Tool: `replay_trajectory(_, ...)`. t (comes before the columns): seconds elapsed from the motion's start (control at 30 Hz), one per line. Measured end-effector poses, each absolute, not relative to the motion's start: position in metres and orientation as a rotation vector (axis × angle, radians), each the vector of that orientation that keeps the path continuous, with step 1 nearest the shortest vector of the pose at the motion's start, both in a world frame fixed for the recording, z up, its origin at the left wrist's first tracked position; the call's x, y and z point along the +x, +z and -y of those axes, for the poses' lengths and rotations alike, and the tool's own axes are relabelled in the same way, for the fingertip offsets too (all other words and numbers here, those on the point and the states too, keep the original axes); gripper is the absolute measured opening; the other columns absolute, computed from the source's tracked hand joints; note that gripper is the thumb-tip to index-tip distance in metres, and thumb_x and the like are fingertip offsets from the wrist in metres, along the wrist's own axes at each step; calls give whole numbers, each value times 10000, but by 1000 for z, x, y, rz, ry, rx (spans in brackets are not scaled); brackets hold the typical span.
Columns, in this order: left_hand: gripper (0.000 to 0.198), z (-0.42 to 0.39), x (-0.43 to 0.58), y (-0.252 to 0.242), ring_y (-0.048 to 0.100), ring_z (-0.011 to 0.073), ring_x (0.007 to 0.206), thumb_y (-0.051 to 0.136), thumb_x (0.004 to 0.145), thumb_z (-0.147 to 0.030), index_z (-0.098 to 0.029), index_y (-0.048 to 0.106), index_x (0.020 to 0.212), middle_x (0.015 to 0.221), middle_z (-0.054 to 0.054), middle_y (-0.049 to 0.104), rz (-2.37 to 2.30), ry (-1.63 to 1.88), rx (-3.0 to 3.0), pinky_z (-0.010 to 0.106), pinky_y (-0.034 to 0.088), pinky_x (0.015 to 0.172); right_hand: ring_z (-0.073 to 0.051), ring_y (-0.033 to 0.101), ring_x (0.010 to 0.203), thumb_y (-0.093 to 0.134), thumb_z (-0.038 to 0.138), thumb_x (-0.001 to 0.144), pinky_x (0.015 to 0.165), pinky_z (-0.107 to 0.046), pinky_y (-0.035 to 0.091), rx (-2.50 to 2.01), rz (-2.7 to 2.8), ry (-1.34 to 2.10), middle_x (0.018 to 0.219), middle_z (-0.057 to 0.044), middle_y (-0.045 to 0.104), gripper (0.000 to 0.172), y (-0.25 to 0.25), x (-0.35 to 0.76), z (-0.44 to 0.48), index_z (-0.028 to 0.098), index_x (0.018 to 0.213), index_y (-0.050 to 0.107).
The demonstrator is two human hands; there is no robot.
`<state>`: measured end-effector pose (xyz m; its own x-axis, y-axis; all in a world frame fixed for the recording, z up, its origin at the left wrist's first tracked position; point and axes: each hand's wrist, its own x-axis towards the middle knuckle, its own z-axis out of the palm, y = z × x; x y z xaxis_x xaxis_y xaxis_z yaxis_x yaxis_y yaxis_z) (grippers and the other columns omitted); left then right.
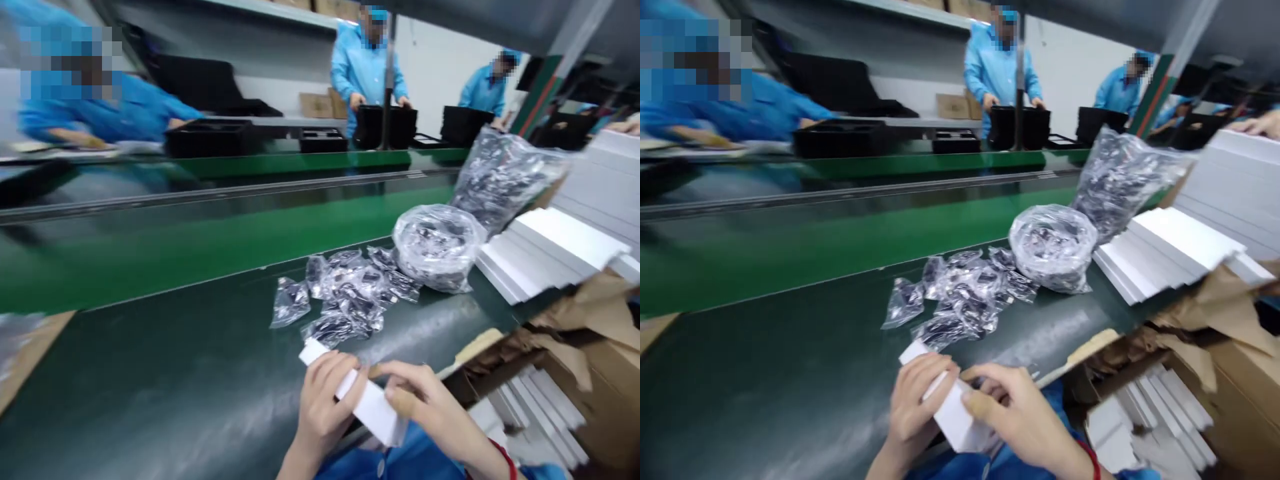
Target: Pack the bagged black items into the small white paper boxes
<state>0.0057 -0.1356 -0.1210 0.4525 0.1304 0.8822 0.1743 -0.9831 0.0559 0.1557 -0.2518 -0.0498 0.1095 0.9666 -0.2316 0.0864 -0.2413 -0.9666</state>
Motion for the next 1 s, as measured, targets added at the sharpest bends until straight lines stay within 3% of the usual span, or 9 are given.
replay_trajectory(0.13,163,138,10,-125,681,208,932,555,926,-73,-175,675,887,882,90,713,133,-1625,-2634,394,496,919,-76,450,671,690,694,721,612,-197,364,-1436,893,1400,787,14,520,746,-55,155,261,167,1247,650)
replay_trajectory(0.3,209,138,15,-128,703,183,928,573,906,-27,-183,692,835,876,73,733,-16,-1554,-2672,369,470,970,-41,396,626,779,598,674,553,-169,300,-1358,802,1442,756,47,466,686,-69,154,272,193,1217,664)
replay_trajectory(0.5,245,132,16,-128,720,183,893,565,896,-16,-204,714,849,869,66,749,-183,-1410,-2654,365,457,977,-32,450,651,930,424,483,566,-137,355,-1212,642,1514,815,49,525,770,-80,155,273,234,1192,694)
replay_trajectory(0.63,144,127,14,-135,712,182,866,601,915,-144,-230,703,861,885,58,738,-61,-1491,-2578,341,508,874,-44,540,662,906,496,509,600,-136,426,-1147,598,1560,840,18,610,763,-78,163,275,220,1191,707)
replay_trajectory(0.7,106,123,12,-140,698,185,805,761,809,-216,-239,665,848,865,37,713,144,-1677,-2478,325,550,765,-102,628,690,815,638,593,621,-200,508,-1183,715,1431,918,-37,680,776,-72,176,281,191,1216,694)
replay_trajectory(0.77,363,119,10,-145,681,189,744,910,628,-253,-227,622,848,865,26,682,384,-1866,-2374,322,578,671,-167,682,717,696,737,676,632,-283,563,-1293,845,1167,984,-84,715,812,-65,198,293,176,1261,663)
replay_trajectory(0.83,480,115,8,-146,675,190,721,958,539,-290,-203,600,846,872,30,662,585,-1971,-2299,320,585,622,-189,700,781,644,723,744,693,-327,584,-1435,863,846,1071,-101,715,777,-59,232,307,187,1305,621)
replay_trajectory(0.9,444,114,6,-144,676,190,727,943,575,-298,-183,601,834,860,38,657,704,-1957,-2313,302,573,601,-215,677,1009,632,620,816,870,-374,562,-1578,807,480,1279,-115,638,668,-56,273,319,204,1335,579)
replay_trajectory(1.0,307,116,5,-141,649,172,682,875,695,-276,-171,610,809,856,54,663,799,-1892,-2395,280,525,555,-261,457,1345,607,521,864,1123,-453,378,-1766,734,-77,1495,-126,447,644,-60,340,327,198,1406,481)
